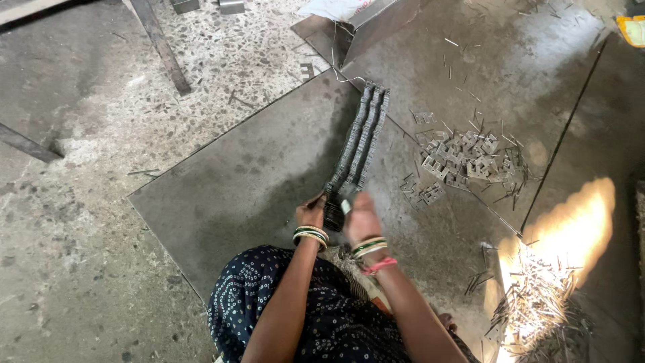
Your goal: The person sits on the floor and sorts small metal parts from a scattered pile into neat stacks. They pick up individual pieces, align them, and place them into organized rows.
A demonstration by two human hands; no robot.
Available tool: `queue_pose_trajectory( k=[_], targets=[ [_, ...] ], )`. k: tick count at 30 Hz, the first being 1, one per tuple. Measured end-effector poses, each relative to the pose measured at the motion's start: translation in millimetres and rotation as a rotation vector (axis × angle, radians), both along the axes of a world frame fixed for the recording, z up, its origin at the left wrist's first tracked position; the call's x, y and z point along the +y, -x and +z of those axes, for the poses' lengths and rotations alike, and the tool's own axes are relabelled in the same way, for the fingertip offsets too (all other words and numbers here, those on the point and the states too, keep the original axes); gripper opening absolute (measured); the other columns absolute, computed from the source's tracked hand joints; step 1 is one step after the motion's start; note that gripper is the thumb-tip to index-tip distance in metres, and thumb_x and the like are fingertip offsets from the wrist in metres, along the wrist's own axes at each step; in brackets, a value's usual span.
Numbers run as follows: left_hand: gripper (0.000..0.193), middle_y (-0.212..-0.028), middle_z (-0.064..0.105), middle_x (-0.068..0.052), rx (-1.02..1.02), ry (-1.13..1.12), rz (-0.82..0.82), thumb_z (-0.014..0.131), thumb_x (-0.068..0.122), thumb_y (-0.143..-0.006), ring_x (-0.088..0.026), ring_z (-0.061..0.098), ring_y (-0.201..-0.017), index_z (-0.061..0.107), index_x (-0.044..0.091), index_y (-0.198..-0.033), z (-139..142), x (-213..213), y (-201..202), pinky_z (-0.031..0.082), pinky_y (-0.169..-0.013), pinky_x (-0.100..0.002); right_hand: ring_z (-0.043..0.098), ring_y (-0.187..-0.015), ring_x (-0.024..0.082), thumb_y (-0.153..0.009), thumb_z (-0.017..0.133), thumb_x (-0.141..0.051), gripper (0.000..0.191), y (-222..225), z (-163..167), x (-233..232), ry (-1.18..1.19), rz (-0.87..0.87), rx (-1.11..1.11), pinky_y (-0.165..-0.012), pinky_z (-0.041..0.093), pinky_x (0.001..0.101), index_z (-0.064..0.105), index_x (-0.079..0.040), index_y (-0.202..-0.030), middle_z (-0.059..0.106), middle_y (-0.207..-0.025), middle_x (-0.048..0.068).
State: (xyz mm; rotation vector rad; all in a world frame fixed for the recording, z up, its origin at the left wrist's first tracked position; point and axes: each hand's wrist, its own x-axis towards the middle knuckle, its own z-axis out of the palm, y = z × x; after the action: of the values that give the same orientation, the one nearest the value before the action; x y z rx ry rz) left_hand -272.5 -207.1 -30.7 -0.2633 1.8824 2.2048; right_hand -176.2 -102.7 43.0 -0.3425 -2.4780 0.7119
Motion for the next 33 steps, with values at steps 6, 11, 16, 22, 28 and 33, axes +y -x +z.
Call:
queue_pose_trajectory(
  k=[6,11,16,22,28,33],
  targets=[
    [0.043,-0.108,0.078,-0.015,0.026,-0.025,0.047,0.087,0.023,-0.076,-0.025,0.074,-0.093,0.076,0.006,-0.114,-2.2,-1.1,1.1,0.056,-0.085,-0.036,0.064,-0.099,0.051,-0.089,0.061,-0.01,0.031,-2.9,13.4,5.3,0.245,-0.132,-0.23,-0.081,0.051,0.0568,0.052,0.0,-0.117,0.066,-0.101,0.032],
    [0.049,-0.102,0.077,-0.022,-0.07,0.338,-0.12,0.071,0.047,-0.094,-0.033,0.075,-0.093,0.077,0.001,-0.111,-11.8,2.9,6.5,0.055,-0.085,-0.042,0.067,-0.095,0.047,-0.091,0.056,-0.001,0.03,-25.2,9.4,-11.4,-0.069,-0.069,-0.1,-0.08,0.054,0.054,0.053,0.003,-0.12,0.067,-0.103,0.031],
    [0.057,-0.107,0.076,-0.024,0.451,0.115,-0.019,0.07,0.053,-0.094,-0.037,0.072,-0.101,0.076,-0.002,-0.111,-20.9,6.3,9.8,0.051,-0.089,-0.044,0.068,-0.09,0.046,-0.089,0.053,0.004,0.03,-31.1,23.4,-38.0,0.158,-0.035,-0.139,-0.079,0.054,0.054,0.055,0.005,-0.119,0.068,-0.102,0.029],
    [0.058,-0.094,0.075,-0.023,0.045,0.36,-0.162,0.069,0.055,-0.092,-0.032,0.069,-0.085,0.076,-0.001,-0.106,-12.5,0.8,3.5,0.051,-0.079,-0.043,0.064,-0.081,0.048,-0.08,0.055,0.006,0.042,-42.5,39.6,-50.4,-0.069,-0.07,-0.215,-0.071,0.054,0.0528,0.054,0.002,-0.121,0.063,-0.1,0.031],
    [0.036,-0.091,0.08,-0.018,0.017,0.14,-0.106,0.074,0.03,-0.089,-0.023,0.073,-0.081,0.076,-0.005,-0.1,-12.0,1.7,4.5,0.054,-0.079,-0.038,0.071,-0.073,0.038,-0.088,0.052,0.001,0.04,-39.8,-24.0,7.7,0.374,-0.109,-0.172,-0.061,0.058,0.048,0.051,0.002,-0.128,0.07,-0.085,0.024],
    [0.027,-0.1,0.08,-0.011,0.051,0.035,-0.069,0.074,0.016,-0.087,-0.016,0.071,-0.088,0.079,-0.002,-0.108,-18.0,1.4,6.6,0.054,-0.083,-0.031,0.069,-0.071,0.043,-0.094,0.054,-0.006,0.032,-61.5,-59.8,58.8,0.352,-0.335,-0.168,-0.065,0.054,0.0537,0.051,0.002,-0.125,0.068,-0.083,0.029]
  ],
)
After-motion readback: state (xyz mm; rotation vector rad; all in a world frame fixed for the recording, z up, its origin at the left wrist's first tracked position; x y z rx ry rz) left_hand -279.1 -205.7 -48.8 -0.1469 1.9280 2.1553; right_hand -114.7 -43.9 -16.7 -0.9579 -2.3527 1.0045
